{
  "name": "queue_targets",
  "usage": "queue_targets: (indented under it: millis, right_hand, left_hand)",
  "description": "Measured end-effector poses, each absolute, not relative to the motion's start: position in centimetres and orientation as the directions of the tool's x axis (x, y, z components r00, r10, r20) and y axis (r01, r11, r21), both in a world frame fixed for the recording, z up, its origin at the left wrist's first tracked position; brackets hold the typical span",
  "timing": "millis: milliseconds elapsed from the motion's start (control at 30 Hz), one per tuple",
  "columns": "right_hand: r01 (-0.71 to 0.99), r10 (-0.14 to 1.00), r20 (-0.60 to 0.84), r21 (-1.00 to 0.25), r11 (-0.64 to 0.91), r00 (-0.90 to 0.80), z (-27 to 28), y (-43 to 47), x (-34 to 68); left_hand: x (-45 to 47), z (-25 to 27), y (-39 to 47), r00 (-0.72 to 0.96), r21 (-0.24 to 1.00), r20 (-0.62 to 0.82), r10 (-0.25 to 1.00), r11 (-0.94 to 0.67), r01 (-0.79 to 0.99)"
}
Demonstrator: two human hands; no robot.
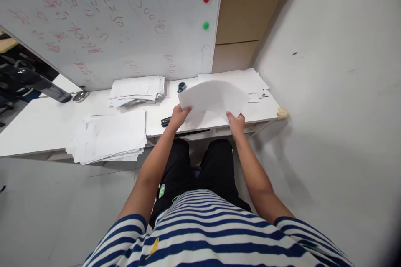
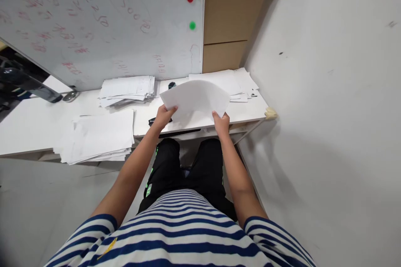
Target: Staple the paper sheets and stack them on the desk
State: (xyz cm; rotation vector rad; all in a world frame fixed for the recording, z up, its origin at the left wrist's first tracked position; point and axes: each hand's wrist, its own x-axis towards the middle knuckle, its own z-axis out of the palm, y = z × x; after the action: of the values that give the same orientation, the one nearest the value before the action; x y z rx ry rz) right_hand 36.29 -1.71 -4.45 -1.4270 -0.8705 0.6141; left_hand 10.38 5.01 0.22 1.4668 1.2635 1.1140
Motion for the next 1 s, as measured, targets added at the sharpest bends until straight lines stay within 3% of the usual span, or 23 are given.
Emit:
queue_targets:
  millis: [167,233,300,367,433,533,667,1000]
  right_hand:
    - [0.207,0.783,0.083,-0.976,-0.06,0.616,-4.0,-4.4,37.3]
    - [0.175,0.774,0.012,-0.976,-0.128,0.633,-3.8,-6.5,38.3]
    - [0.066,0.779,-0.142,-0.971,-0.228,0.611,-4.1,-8.7,39.6]
    - [-0.069,0.779,-0.302,-0.946,-0.318,0.55,-4.7,-10.7,40.7]
    - [-0.182,0.773,-0.422,-0.906,-0.382,0.474,-5.6,-12.2,41.3]
    - [-0.294,0.779,-0.511,-0.856,-0.425,0.364,-6.7,-13.7,41.5]
    - [-0.376,0.791,-0.526,-0.833,-0.406,0.312,-7.2,-14.6,41.1]
    - [-0.326,0.806,-0.54,-0.828,-0.457,0.244,-6.4,-12.8,39.3]
  left_hand:
    - [9.1,0.5,2.5,0.114,0.894,0.178,0.977,-0.209,0.397]
    - [7.4,0.3,1.4,0.155,0.766,0.248,0.956,-0.291,0.573]
    - [5.3,-0.4,0.9,0.181,0.56,0.281,0.943,-0.314,0.767]
    - [3.3,-1.6,0.9,0.184,0.387,0.231,0.955,-0.263,0.884]
    - [1.9,-2.9,1.4,0.176,0.324,0.168,0.97,-0.223,0.92]
    - [1.1,-4.5,2.2,0.182,0.325,0.175,0.968,-0.231,0.917]
    - [1.2,-5.4,2.5,0.169,0.36,0.242,0.956,-0.25,0.899]
    - [0.5,-5.8,2.3,0.183,0.456,0.266,0.947,-0.29,0.841]
